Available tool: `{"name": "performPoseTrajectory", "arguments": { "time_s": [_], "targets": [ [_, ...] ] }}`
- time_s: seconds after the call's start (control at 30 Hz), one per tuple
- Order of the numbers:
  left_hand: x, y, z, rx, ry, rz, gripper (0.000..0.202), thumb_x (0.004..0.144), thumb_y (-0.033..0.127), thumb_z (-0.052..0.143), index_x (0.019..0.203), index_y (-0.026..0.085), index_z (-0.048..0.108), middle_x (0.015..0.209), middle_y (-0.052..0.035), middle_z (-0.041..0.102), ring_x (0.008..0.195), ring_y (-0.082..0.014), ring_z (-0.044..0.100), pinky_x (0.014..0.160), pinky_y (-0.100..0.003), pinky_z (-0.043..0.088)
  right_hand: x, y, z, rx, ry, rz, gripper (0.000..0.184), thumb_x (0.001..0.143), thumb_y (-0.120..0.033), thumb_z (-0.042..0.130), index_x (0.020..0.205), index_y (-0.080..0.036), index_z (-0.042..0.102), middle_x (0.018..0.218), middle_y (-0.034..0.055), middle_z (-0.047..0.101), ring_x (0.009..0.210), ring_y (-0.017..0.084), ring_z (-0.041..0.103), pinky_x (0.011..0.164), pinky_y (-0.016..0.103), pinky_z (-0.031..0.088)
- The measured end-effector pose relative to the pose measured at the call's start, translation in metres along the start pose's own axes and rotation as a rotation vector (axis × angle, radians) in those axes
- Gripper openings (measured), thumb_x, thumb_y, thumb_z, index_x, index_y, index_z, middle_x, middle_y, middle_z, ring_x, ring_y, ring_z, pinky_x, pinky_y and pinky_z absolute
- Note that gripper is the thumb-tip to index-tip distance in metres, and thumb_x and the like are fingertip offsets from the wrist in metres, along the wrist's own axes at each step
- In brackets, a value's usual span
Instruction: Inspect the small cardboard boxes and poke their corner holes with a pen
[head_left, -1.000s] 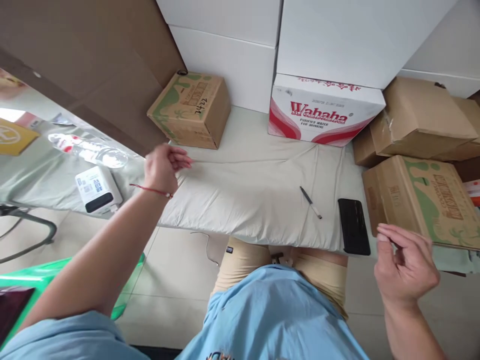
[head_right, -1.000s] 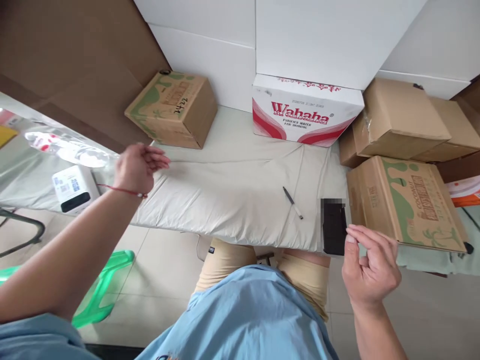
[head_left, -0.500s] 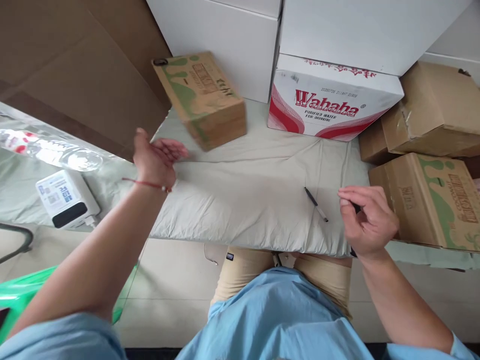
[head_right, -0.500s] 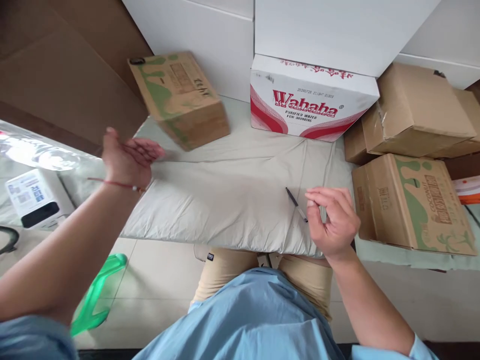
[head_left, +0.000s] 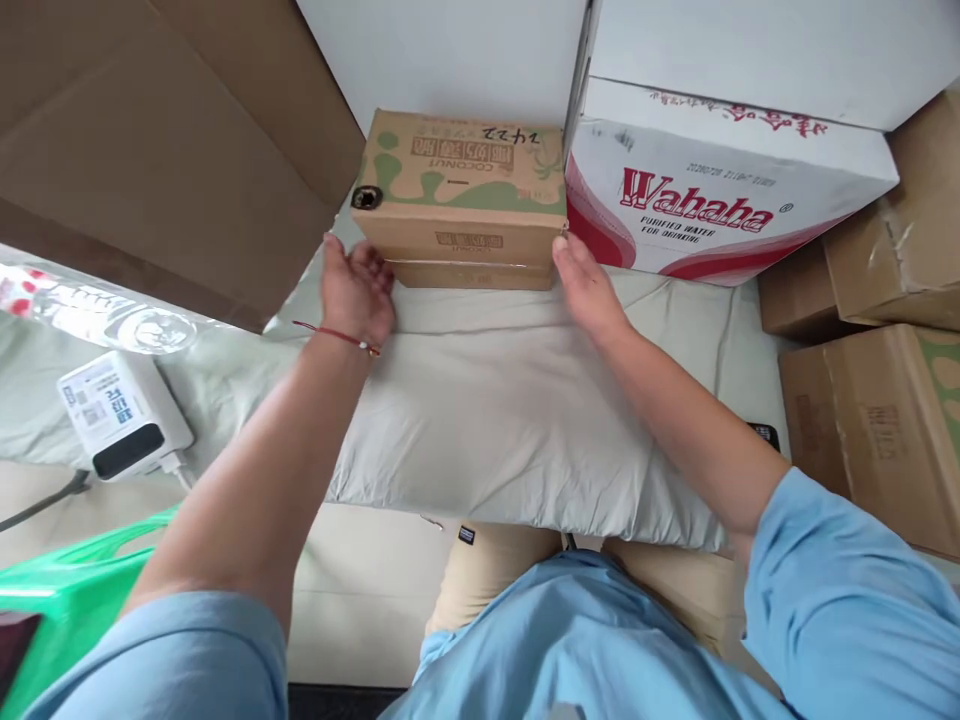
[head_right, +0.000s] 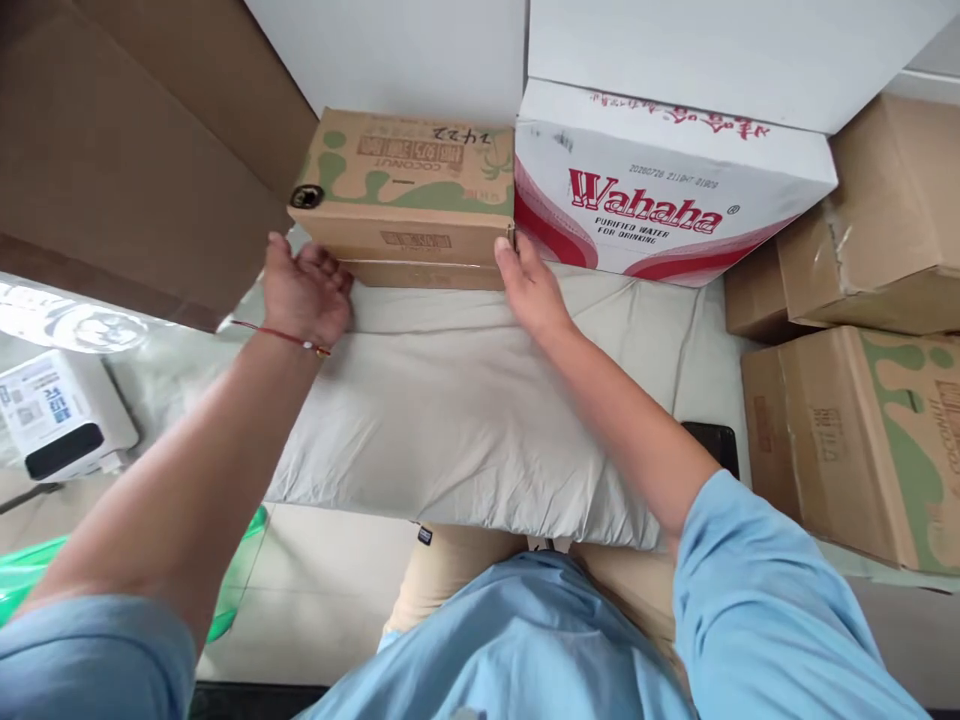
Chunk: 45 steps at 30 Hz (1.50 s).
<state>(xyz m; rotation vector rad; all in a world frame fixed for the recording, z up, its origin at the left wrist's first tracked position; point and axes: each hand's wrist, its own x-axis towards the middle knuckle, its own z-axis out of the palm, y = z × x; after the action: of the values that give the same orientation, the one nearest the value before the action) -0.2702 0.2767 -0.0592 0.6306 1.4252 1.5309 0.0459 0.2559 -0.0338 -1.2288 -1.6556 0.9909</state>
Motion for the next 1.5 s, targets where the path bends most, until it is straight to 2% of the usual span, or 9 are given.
{"name": "performPoseTrajectory", "arguments": {
  "time_s": [0.1,0.23,0.37,0.5,0.63,0.8,0.93,1.07,1.5],
  "targets": [
    [-0.043,-0.009,0.000,-0.035,-0.048,0.046,0.060,0.124,0.044,0.015,0.125,0.017,0.068,0.153,0.0016,0.070,0.157,-0.0154,0.050,0.126,-0.037,0.035,-0.022,-0.018,0.014,0.052,-0.003,0.070,0.082,0.104,-0.080,0.055,0.168,-0.030,0.046,0.170,0.0072,0.057,0.166,0.029,0.044,0.140,0.054,0.034],
    [-0.152,-0.019,-0.033,-0.093,-0.015,0.148,0.049,0.105,0.069,0.065,0.121,0.024,0.075,0.154,-0.0012,0.071,0.160,-0.0266,0.048,0.122,-0.039,0.045,-0.103,-0.044,0.006,0.038,-0.034,0.175,0.077,0.101,-0.050,0.071,0.171,-0.032,0.043,0.168,0.0080,0.058,0.162,0.032,0.049,0.138,0.060,0.039],
    [-0.273,-0.035,-0.062,-0.057,-0.056,0.089,0.038,0.086,0.044,0.091,0.120,0.030,0.081,0.141,-0.0030,0.077,0.145,-0.0265,0.062,0.118,-0.033,0.050,-0.192,-0.056,-0.018,0.086,-0.033,0.210,0.072,0.100,-0.034,0.069,0.168,-0.030,0.045,0.173,0.0095,0.053,0.161,0.029,0.051,0.139,0.056,0.040],
    [-0.348,-0.048,-0.066,-0.069,-0.077,-0.007,0.046,0.082,0.035,0.093,0.128,0.034,0.083,0.140,-0.0031,0.078,0.136,-0.0261,0.067,0.117,-0.034,0.051,-0.256,-0.055,-0.040,0.099,0.079,0.252,0.058,0.101,-0.036,0.071,0.157,-0.030,0.055,0.169,0.0095,0.057,0.159,0.030,0.054,0.139,0.056,0.040],
    [-0.371,-0.048,-0.060,-0.086,-0.130,-0.045,0.048,0.083,0.038,0.093,0.130,0.036,0.084,0.140,-0.0038,0.080,0.134,-0.0269,0.070,0.114,-0.035,0.054,-0.296,-0.047,-0.056,0.161,0.181,0.301,0.048,0.099,-0.039,0.074,0.144,-0.031,0.061,0.160,0.0085,0.065,0.154,0.030,0.058,0.136,0.056,0.044],
    [-0.387,-0.032,-0.059,0.044,-0.198,0.086,0.059,0.087,0.038,0.090,0.144,0.039,0.078,0.158,-0.0050,0.071,0.150,-0.0318,0.062,0.122,-0.040,0.053,-0.321,-0.040,-0.066,0.301,0.253,0.352,0.044,0.095,-0.044,0.079,0.135,-0.034,0.065,0.151,0.0054,0.070,0.148,0.028,0.062,0.130,0.053,0.050],
    [-0.406,-0.023,-0.056,0.167,-0.246,0.162,0.062,0.092,0.036,0.087,0.152,0.040,0.073,0.172,-0.0063,0.057,0.164,-0.0385,0.048,0.123,-0.046,0.057,-0.325,-0.037,-0.069,0.359,0.302,0.371,0.044,0.091,-0.043,0.082,0.131,-0.035,0.065,0.151,0.0049,0.070,0.151,0.028,0.059,0.130,0.053,0.048],
    [-0.416,-0.028,-0.052,0.140,-0.260,0.222,0.060,0.095,0.032,0.084,0.153,0.044,0.071,0.174,-0.0029,0.054,0.169,-0.0364,0.040,0.123,-0.043,0.057,-0.322,-0.033,-0.070,0.351,0.303,0.346,0.049,0.090,-0.043,0.083,0.134,-0.035,0.064,0.152,0.0053,0.069,0.152,0.028,0.058,0.130,0.053,0.048],
    [-0.430,-0.034,-0.047,0.123,-0.119,0.141,0.055,0.086,0.031,0.087,0.140,0.037,0.076,0.162,-0.0064,0.064,0.158,-0.0355,0.054,0.117,-0.041,0.058,-0.333,-0.033,-0.075,0.377,0.298,0.335,0.042,0.092,-0.041,0.079,0.131,-0.032,0.065,0.149,0.0059,0.072,0.149,0.027,0.062,0.129,0.051,0.050]
  ]
}}
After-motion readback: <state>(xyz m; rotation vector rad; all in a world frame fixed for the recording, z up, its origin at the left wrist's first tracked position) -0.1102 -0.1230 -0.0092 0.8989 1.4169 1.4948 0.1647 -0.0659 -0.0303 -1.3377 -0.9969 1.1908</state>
